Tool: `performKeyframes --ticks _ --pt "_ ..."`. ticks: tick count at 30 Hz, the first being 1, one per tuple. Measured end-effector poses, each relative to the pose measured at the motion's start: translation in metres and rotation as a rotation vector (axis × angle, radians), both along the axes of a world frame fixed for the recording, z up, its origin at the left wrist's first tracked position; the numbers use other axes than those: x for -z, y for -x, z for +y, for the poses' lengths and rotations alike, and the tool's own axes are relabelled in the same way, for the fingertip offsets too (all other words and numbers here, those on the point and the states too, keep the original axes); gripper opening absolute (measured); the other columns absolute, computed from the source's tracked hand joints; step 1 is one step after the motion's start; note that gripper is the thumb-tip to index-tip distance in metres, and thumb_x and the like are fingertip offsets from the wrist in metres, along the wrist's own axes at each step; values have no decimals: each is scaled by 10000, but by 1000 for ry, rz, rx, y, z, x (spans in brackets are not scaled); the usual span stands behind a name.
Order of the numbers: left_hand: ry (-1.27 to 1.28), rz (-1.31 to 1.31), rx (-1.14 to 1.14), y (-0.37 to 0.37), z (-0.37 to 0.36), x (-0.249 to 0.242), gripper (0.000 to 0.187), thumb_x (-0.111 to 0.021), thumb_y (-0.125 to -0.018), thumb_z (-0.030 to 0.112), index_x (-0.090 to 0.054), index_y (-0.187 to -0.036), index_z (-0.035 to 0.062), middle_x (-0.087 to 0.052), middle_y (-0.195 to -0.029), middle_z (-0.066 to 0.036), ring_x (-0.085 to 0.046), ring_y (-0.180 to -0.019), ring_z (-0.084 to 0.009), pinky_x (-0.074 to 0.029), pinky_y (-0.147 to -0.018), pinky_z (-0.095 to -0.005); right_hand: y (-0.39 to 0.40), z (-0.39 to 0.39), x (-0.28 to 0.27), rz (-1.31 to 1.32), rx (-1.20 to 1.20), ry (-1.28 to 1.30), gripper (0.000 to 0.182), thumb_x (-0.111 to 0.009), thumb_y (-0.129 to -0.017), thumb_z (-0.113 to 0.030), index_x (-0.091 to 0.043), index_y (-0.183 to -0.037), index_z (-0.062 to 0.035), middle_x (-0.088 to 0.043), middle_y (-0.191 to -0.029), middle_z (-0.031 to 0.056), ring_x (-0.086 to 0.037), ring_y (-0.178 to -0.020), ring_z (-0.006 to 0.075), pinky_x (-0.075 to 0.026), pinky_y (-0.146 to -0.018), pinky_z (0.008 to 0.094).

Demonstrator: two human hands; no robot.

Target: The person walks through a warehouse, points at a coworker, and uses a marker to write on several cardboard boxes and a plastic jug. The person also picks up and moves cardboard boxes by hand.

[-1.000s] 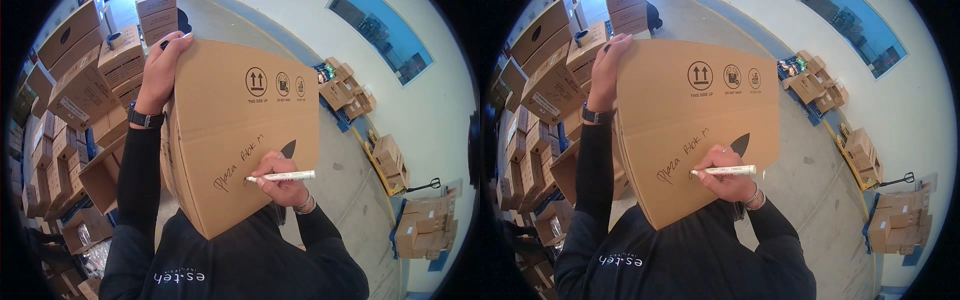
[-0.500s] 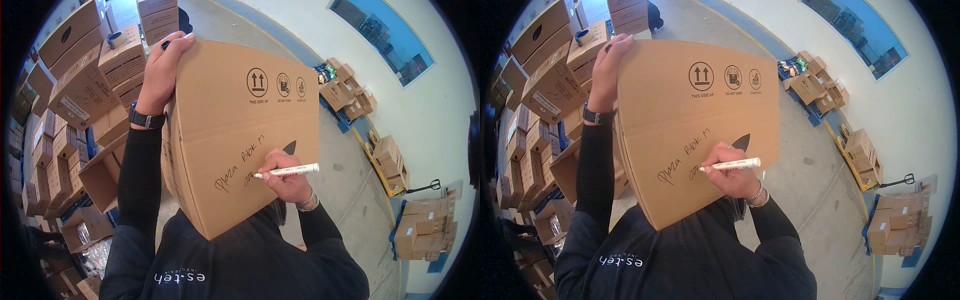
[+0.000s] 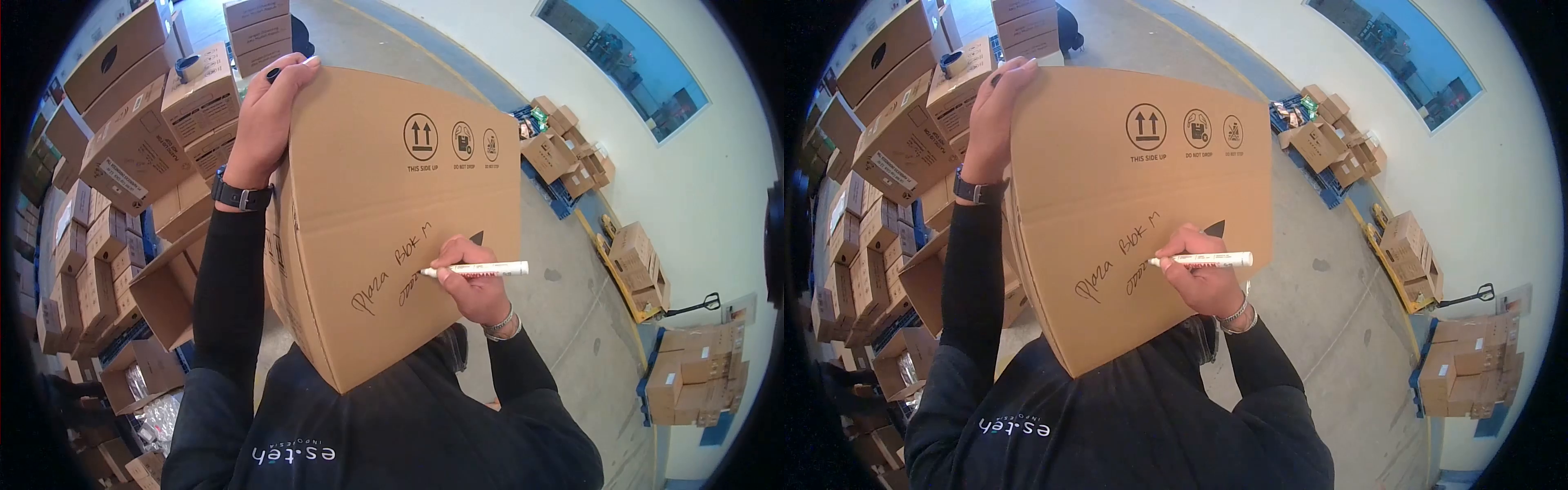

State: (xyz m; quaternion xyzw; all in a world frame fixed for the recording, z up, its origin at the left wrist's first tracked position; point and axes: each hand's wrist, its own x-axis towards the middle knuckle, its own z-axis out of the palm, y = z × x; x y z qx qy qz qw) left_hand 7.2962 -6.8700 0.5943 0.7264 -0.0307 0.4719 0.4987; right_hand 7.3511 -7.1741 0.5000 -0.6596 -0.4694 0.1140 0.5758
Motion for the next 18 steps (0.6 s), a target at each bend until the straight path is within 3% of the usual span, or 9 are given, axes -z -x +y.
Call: performKeyframes --ticks 3,6,8,10,12,14,18 --pt "-11 83 13 -1 4 -1 205 -550 -945 175 -618 -888 -9 -550 -820 41 -499 -749 -46 -407 -666 -205 -5 -4 2 17 -9 15 59 -619 -789 -56 -599 -768 -4 -529 -648 52 -458 -628 169 -360 -571 316" --pt "108 17 38 -12 6 10 177 -543 -939 162 -620 -892 10 -578 -820 0 -529 -725 -104 -421 -673 -238 -3 -12 0 -26 4 51 81 -627 -819 -73 -601 -799 1 -535 -654 51 -484 -646 151 -388 -579 290" --pt "-663 -176 -484 -30 32 31 154 -533 -933 149 -623 -918 25 -607 -841 -81 -537 -705 -204 -435 -669 -277 -2 -21 -4 262 165 -90 94 -612 -858 -90 -597 -853 3 -549 -723 45 -522 -696 125 -425 -611 254" --pt "-506 -52 -292 -31 22 32 175 -540 -921 168 -618 -886 15 -586 -799 -181 -531 -681 -291 -438 -639 -327 -17 -40 14 130 330 -104 100 -584 -888 -98 -585 -898 1 -553 -809 43 -544 -735 107 -448 -656 232" --pt "-136 375 -66 -44 25 52 224 -547 -941 217 -647 -968 19 -611 -856 -136 -564 -788 -220 -455 -733 -294 -26 -61 26 151 393 -85 102 -567 -895 -103 -578 -910 -3 -548 -859 44 -543 -727 104 -443 -649 236" --pt "-36 391 -69 -57 18 90 283 -574 -926 265 -609 -860 -8 -531 -685 -122 -493 -659 -230 -417 -646 -312 -21 -70 26 211 454 -22 97 -546 -896 -104 -561 -892 -8 -547 -828 39 -518 -758 109 -432 -698 253" --pt "-207 431 -68 -64 26 156 306 -565 -932 254 -547 -784 -13 -503 -677 -145 -476 -653 -283 -415 -639 -359 -18 -90 34 204 508 84 79 -530 -894 -86 -551 -869 -13 -545 -798 37 -526 -729 105 -438 -679 254"
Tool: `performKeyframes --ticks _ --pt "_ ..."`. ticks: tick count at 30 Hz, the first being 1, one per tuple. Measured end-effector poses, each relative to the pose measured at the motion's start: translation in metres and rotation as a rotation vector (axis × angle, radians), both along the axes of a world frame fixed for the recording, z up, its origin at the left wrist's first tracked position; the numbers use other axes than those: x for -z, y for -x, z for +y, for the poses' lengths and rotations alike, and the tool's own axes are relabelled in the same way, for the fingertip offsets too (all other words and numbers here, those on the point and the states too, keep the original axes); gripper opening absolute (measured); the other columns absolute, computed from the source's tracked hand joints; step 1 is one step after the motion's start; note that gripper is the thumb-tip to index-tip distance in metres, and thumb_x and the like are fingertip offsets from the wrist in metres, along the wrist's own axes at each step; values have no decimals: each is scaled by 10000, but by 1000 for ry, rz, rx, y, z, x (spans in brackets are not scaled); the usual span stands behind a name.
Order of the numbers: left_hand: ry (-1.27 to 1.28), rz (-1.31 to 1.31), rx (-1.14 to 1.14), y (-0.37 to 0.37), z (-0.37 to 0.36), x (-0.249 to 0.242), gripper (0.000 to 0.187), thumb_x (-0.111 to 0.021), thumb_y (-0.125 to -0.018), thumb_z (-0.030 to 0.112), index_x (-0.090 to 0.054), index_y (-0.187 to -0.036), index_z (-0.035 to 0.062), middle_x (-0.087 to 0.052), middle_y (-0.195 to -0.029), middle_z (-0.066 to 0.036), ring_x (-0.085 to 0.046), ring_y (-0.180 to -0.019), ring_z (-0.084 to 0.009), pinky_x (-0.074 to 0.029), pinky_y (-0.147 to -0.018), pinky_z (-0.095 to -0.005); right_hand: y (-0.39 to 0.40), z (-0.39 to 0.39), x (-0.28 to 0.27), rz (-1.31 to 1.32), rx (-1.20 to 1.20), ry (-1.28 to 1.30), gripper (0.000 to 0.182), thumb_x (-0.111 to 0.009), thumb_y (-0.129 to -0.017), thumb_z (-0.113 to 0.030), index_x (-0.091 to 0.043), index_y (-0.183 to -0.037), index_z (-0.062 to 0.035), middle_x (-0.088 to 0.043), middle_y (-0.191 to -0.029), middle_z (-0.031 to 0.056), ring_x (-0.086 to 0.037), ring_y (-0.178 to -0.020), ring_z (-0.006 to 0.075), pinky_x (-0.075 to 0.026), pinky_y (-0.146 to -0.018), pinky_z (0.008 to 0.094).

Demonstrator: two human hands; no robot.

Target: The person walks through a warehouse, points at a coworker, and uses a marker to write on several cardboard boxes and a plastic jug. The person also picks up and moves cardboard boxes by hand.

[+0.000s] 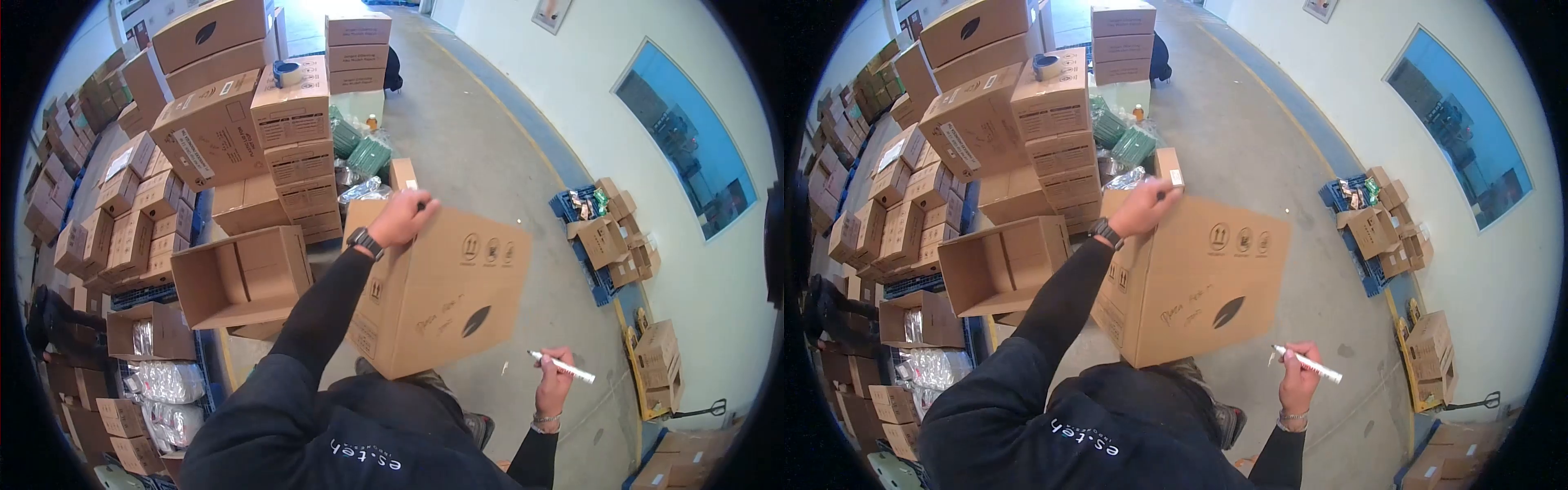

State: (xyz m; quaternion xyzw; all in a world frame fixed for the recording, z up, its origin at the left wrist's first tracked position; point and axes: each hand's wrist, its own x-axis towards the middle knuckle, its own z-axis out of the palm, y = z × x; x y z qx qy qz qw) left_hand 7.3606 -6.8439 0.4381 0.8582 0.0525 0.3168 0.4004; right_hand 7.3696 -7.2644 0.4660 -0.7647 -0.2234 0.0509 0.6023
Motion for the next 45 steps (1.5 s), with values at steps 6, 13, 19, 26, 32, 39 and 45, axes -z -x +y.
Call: performKeyframes --ticks 6,13,19,26,32,39,45 --pt "-349 318 80 39 20 119 215 -551 -938 260 -606 -883 60 -594 -843 -120 -550 -898 -319 -409 -879 -433 -7 -22 24 85 91 91 63 -561 -883 -75 -567 -885 -12 -574 -749 29 -555 -689 95 -449 -644 240" --pt "332 856 -312 154 -18 236 427 -455 -967 385 -666 -986 14 -657 -902 -248 -630 -881 -405 -497 -785 -440 -48 -37 44 147 132 124 65 -566 -889 -79 -571 -884 -14 -592 -766 33 -562 -686 94 -451 -644 237" --pt "343 1135 -76 144 -83 285 439 -468 -957 403 -672 -1006 17 -674 -936 -229 -644 -926 -379 -493 -809 -441 -136 -38 69 209 90 73 78 -572 -897 -91 -570 -888 -13 -603 -767 37 -568 -699 95 -449 -642 228" --pt "199 1034 310 -19 -179 243 423 -477 -944 411 -660 -1043 43 -675 -972 -208 -629 -944 -392 -489 -827 -451 -289 -74 61 147 5 176 97 -575 -919 -118 -566 -916 -21 -581 -770 34 -544 -691 88 -435 -632 226" --pt "238 1139 419 -140 -197 165 416 -470 -936 402 -654 -1021 40 -655 -1022 -217 -617 -965 -391 -478 -830 -472 -389 -106 37 40 53 194 109 -558 -935 -121 -549 -920 -13 -551 -770 29 -523 -708 85 -428 -644 229" --pt "299 1091 570 -280 -205 199 455 -455 -943 411 -677 -981 16 -669 -933 -223 -638 -884 -395 -487 -799 -469 -452 -91 61 134 154 190 112 -570 -928 -124 -568 -925 -12 -584 -769 42 -557 -711 108 -456 -647 253" --pt "-80 668 1309 -468 -271 309 319 -563 -854 263 -683 -959 -13 -644 -912 -269 -623 -766 -403 -466 -690 -496 -532 0 26 -72 0 583 253 -587 -944 -277 -607 -895 -29 -605 -736 46 -540 -696 148 -442 -647 302"
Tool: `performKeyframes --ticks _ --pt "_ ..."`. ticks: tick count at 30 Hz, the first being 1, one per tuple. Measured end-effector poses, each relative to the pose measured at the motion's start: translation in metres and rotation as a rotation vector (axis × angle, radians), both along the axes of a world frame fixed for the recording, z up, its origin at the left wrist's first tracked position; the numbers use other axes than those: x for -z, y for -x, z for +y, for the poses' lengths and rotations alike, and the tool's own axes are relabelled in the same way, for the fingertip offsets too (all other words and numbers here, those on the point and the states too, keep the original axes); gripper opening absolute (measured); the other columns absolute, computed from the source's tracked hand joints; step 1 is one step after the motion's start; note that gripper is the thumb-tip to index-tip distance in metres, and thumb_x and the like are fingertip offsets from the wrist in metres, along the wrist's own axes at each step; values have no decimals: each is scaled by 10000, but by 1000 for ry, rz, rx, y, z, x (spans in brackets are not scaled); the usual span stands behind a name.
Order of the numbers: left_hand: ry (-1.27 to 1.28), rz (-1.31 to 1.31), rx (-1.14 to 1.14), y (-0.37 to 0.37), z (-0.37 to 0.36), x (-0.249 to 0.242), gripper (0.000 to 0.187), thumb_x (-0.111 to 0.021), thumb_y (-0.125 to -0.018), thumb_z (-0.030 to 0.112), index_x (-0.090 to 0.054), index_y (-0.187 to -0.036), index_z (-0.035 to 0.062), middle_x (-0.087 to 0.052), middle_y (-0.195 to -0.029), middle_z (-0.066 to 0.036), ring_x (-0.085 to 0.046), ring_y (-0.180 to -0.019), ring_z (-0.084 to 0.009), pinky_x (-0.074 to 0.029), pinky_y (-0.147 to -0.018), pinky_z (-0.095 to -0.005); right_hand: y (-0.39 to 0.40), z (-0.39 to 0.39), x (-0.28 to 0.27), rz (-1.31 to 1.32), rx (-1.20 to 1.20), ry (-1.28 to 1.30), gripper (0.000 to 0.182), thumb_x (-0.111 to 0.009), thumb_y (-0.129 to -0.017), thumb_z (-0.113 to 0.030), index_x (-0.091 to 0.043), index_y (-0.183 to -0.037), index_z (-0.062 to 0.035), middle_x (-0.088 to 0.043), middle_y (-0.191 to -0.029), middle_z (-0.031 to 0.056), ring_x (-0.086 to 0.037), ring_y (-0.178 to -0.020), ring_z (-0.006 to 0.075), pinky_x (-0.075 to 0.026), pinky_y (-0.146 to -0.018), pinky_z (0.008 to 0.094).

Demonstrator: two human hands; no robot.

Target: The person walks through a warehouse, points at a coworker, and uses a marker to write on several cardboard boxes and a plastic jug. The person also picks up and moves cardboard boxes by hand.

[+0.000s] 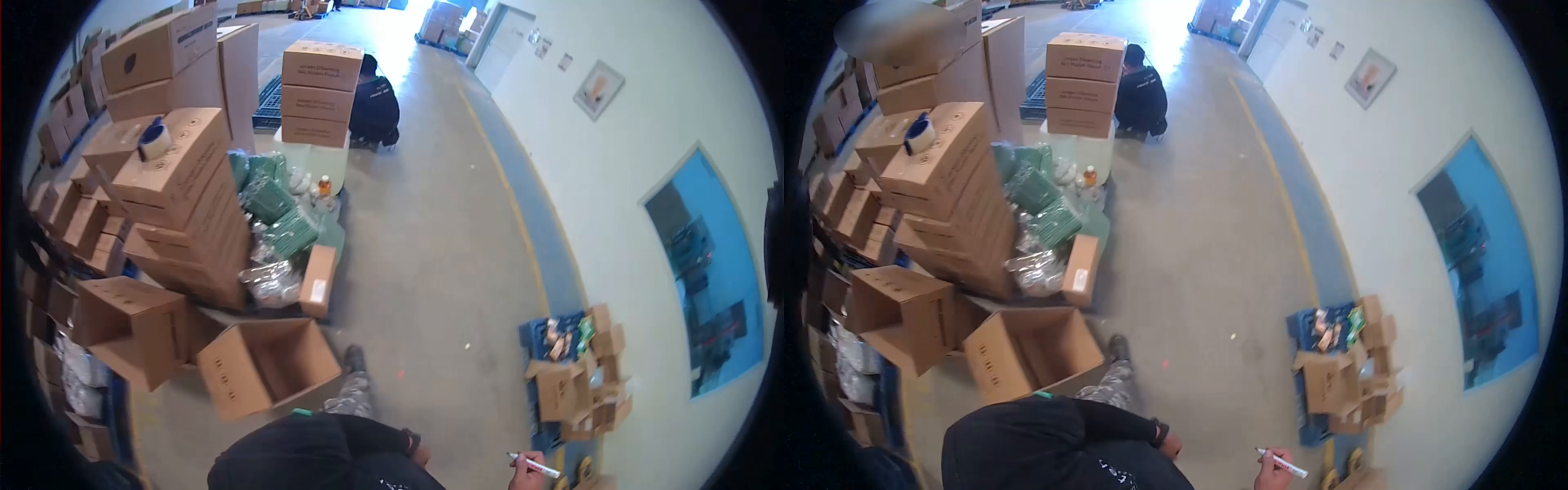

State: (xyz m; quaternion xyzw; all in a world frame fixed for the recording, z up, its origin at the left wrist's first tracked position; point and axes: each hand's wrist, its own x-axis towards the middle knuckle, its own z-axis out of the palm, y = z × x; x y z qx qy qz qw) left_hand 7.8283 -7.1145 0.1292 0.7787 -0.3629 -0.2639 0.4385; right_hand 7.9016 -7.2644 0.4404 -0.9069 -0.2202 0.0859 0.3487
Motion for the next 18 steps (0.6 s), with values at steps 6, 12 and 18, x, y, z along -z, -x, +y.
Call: performKeyframes --ticks 6,12,18 --pt "57 -48 -8 -91 68 8 360 -543 -892 310 -673 -992 -10 -657 -930 -258 -629 -799 -407 -478 -717 -485 -71 138 -50 -43 -60 109 237 -612 -928 -261 -617 -924 -24 -630 -767 79 -596 -724 199 -478 -684 325" --pt "0 68 -331 -129 191 -83 304 -550 -859 279 -679 -933 13 -663 -890 -252 -643 -823 -408 -498 -750 -484 -149 246 -11 61 -238 -134 161 -629 -899 -173 -634 -895 -12 -656 -732 65 -623 -690 118 -480 -615 259" --pt "137 230 -742 -110 298 -156 362 -548 -870 304 -681 -950 -23 -655 -924 -269 -641 -865 -411 -490 -771 -495 -213 417 8 74 -755 -37 146 -611 -919 -170 -618 -917 -24 -618 -736 30 -578 -689 90 -452 -623 240"
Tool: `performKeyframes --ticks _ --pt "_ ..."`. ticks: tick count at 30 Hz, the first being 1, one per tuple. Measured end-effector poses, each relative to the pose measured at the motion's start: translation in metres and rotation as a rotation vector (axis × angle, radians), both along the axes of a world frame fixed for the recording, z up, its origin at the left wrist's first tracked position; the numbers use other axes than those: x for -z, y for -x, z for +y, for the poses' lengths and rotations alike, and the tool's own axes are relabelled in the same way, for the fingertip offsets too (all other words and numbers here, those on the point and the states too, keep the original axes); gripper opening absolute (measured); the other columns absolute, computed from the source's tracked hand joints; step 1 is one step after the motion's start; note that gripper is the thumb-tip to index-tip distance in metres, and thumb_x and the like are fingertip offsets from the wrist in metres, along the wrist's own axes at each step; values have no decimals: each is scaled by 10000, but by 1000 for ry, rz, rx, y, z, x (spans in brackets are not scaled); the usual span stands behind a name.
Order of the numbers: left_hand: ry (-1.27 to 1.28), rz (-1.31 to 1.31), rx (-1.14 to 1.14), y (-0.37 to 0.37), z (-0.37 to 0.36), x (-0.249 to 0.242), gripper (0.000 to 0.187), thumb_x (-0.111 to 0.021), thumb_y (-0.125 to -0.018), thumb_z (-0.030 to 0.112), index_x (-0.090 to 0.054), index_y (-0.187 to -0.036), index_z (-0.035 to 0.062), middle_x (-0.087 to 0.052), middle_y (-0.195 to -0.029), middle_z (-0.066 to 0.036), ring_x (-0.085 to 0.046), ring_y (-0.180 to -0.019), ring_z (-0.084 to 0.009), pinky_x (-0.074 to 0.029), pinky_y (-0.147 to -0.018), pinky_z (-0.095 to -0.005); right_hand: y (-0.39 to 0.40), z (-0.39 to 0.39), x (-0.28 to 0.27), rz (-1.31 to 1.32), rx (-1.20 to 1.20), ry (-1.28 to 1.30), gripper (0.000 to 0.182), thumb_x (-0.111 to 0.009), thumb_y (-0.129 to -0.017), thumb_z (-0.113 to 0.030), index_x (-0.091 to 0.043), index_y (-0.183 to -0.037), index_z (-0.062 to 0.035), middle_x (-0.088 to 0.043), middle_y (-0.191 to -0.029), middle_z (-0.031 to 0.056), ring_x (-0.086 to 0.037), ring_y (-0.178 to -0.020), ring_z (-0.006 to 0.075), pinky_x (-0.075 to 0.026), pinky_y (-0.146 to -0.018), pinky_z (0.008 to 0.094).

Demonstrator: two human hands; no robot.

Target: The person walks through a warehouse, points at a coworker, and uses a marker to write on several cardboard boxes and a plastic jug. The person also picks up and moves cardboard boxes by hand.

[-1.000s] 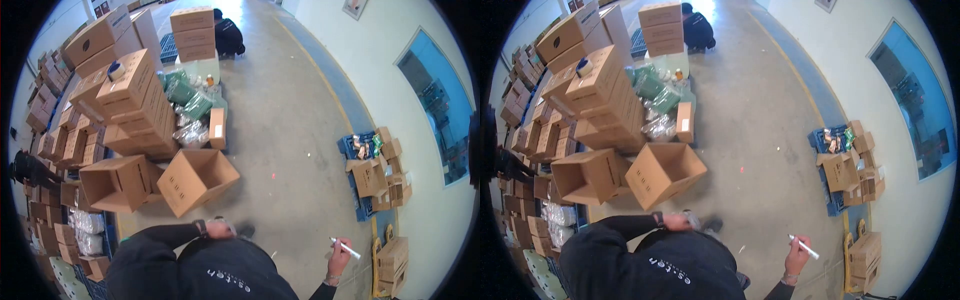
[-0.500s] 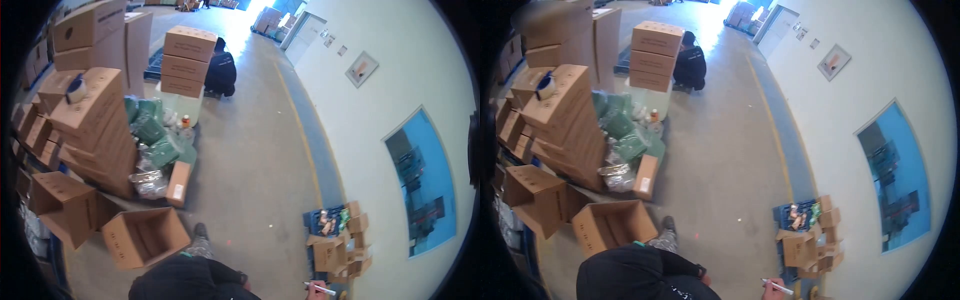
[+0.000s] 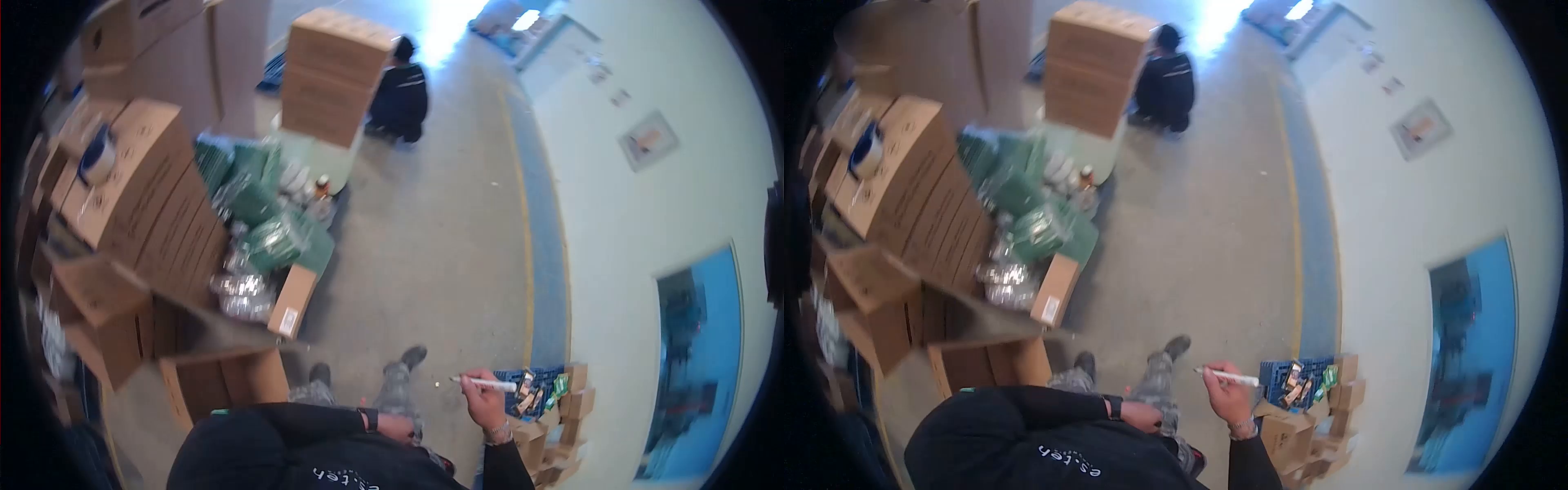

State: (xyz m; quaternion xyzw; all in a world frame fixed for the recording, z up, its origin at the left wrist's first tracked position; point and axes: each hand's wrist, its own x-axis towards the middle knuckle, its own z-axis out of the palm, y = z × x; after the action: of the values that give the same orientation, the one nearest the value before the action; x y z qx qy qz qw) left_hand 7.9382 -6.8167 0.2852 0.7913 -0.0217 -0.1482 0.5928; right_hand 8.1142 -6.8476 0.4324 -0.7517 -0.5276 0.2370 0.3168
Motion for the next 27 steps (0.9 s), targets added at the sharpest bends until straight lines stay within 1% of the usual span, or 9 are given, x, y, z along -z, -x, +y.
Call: performKeyframes --ticks 5,7,9,11,13,15,18,20,27 --pt "129 120 -317 -15 49 18 416 -523 -921 390 -671 -1012 11 -669 -943 -223 -641 -870 -400 -487 -761 -490 -3 125 70 188 -322 266 176 -640 -903 -203 -664 -946 -34 -647 -841 75 -608 -783 136 -474 -690 277" --pt "370 42 -651 -18 65 61 374 -510 -934 355 -657 -1018 21 -674 -944 -200 -644 -836 -383 -498 -734 -450 2 173 130 439 -458 369 186 -640 -904 -206 -671 -982 -40 -655 -867 75 -606 -796 135 -475 -702 278" --pt "1011 144 -1110 -6 78 110 318 -494 -943 301 -645 -1012 30 -675 -951 -181 -641 -809 -355 -502 -715 -396 6 226 208 371 -765 338 199 -644 -902 -210 -674 -998 -39 -664 -887 72 -600 -782 123 -480 -696 274" --pt "540 317 -1874 16 63 175 279 -465 -947 242 -637 -1001 29 -681 -913 -157 -641 -783 -327 -503 -708 -345 27 276 278 416 -915 470 202 -646 -900 -206 -674 -1003 -34 -668 -864 70 -596 -749 112 -480 -667 265" --pt "505 784 -2224 46 48 215 216 -507 -941 191 -634 -1025 38 -661 -964 -142 -652 -900 -290 -520 -801 -379 59 315 336 426 -966 574 201 -651 -895 -206 -677 -992 -32 -669 -826 68 -593 -715 109 -480 -641 261" --pt "75 1268 -2278 46 -1 271 251 -502 -942 283 -648 -1006 88 -633 -1107 -83 -582 -1076 -307 -473 -883 -476 93 342 402 469 -1028 532 204 -657 -889 -222 -677 -978 -39 -670 -801 69 -600 -715 115 -481 -648 265" --pt "343 1546 -1852 22 -15 287 297 -483 -935 374 -659 -1013 149 -607 -1179 -33 -495 -1191 -325 -409 -909 -568 143 367 482 406 -1079 548 191 -656 -876 -218 -676 -954 -44 -678 -820 86 -632 -734 165 -494 -664 289" --pt "292 1587 -1794 7 -23 295 295 -479 -930 383 -664 -1007 167 -611 -1170 -21 -496 -1187 -334 -405 -897 -585 174 377 507 318 -1217 252 166 -657 -847 -199 -670 -910 -46 -671 -804 105 -637 -764 233 -500 -675 331" --pt "365 1598 -1870 8 -44 310 288 -486 -915 365 -699 -944 173 -647 -1071 -28 -531 -1137 -345 -488 -837 -501 216 384 542 156 -1312 247 94 -663 -788 -161 -668 -830 -77 -649 -730 80 -590 -760 248 -490 -673 358"
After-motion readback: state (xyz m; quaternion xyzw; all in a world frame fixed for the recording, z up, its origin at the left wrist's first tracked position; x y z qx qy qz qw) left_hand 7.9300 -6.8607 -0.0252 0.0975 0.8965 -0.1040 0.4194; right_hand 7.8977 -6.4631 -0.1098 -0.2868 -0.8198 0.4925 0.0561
